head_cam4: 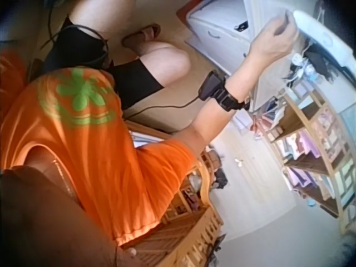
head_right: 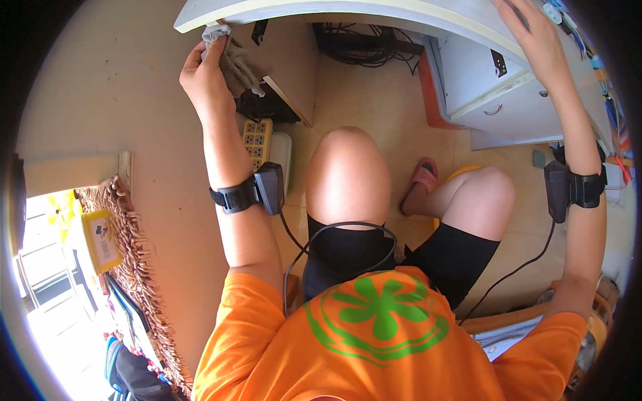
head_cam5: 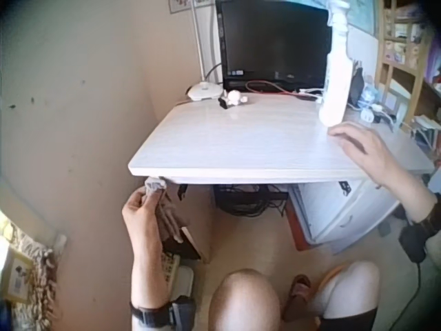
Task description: Wiping a desk and cabinet with a damp cloth.
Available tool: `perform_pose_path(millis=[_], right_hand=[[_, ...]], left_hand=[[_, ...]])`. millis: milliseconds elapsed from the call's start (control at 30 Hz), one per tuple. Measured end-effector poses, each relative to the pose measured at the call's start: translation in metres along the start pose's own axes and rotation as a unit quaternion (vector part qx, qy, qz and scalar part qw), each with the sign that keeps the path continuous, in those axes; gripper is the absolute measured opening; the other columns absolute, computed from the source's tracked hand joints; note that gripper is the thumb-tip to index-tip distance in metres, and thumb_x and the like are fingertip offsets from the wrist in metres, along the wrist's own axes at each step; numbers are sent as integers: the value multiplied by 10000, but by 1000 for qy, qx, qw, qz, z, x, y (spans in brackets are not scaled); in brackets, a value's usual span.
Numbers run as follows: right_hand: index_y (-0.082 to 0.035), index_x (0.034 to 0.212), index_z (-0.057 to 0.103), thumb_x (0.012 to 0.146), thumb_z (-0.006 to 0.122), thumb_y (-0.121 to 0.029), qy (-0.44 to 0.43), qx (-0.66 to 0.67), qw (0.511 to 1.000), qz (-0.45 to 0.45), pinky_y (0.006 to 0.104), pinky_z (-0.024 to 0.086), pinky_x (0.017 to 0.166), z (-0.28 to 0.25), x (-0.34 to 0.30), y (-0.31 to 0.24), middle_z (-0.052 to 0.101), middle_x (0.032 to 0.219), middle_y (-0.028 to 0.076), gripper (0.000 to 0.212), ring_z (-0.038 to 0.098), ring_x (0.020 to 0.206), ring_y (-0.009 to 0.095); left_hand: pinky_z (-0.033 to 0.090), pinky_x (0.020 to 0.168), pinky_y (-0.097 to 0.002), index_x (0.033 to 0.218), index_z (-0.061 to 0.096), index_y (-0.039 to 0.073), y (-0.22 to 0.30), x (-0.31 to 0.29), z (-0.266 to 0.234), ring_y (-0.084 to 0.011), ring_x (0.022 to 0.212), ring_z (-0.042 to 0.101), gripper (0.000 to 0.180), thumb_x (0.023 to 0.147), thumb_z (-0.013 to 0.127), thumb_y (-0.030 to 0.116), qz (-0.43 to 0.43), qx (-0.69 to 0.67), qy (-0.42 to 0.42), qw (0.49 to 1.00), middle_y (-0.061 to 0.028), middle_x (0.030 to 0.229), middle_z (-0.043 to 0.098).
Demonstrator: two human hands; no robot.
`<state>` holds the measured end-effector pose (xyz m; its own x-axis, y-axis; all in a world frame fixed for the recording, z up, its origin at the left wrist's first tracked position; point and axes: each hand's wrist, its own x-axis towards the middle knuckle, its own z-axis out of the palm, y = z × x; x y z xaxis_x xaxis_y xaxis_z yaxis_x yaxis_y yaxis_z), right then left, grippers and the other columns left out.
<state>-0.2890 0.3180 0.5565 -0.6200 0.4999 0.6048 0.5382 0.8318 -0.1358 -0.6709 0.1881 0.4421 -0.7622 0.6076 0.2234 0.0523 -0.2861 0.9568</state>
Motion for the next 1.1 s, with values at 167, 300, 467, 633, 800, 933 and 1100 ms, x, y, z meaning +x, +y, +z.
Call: perform_pose_path(millis=[167,300,467,633,800,933,1100], right_hand=[[2,1090,627,892,560,-100,17,60,992,113,388,453,937,-12,-34,122,645,1083,186,232,613,1040,328],[2,1116,596,891,538,-78,-39,-56,996,65,360,447,968,6,6,-45,634,1112,172,246,614,1072,298],[-3,1117,595,893,533,-89,-34,-84,993,80,363,450,965,-9,0,-35,632,1105,174,248,615,1070,304],[-7,1107,606,883,551,-108,-59,-95,991,67,375,470,939,-8,1,-7,639,1097,185,252,625,1053,317],[-61,1304,580,1026,446,-189,-138,-81,985,70,285,334,1082,-12,-3,15,585,1335,70,334,516,1248,180],[-75,1281,606,1008,478,-196,-111,-71,989,70,271,360,1048,-8,-6,17,606,1293,78,325,547,1192,173],[-76,1294,597,1013,448,-170,-125,-97,985,67,279,344,1066,-10,-4,15,598,1310,80,331,534,1217,187]], left_hand=[[435,713,-230,940,684,-35,-59,-18,2,-77,772,556,170,828,725,86,-58,3,-23,998,-9,838,655],[455,723,-238,926,681,-39,-143,-31,-47,-79,777,562,149,825,734,57,-131,-28,11,991,-18,846,661],[465,714,-234,914,672,-70,-83,-27,-3,-68,780,571,150,858,710,64,18,13,27,999,-30,861,676],[452,680,-224,942,669,-54,-108,-34,-14,-61,742,550,158,882,690,91,19,49,20,998,-8,844,662],[440,668,-211,957,677,-17,-169,-57,-18,-50,736,556,138,920,659,114,-74,-92,57,991,9,854,665],[445,721,-210,961,678,-23,-178,-63,-15,-56,784,560,149,931,650,120,-50,-29,96,994,4,889,667],[441,796,-241,1038,634,2,-162,-86,-14,-82,903,547,158,927,644,114,-70,27,96,993,-18,982,627]])
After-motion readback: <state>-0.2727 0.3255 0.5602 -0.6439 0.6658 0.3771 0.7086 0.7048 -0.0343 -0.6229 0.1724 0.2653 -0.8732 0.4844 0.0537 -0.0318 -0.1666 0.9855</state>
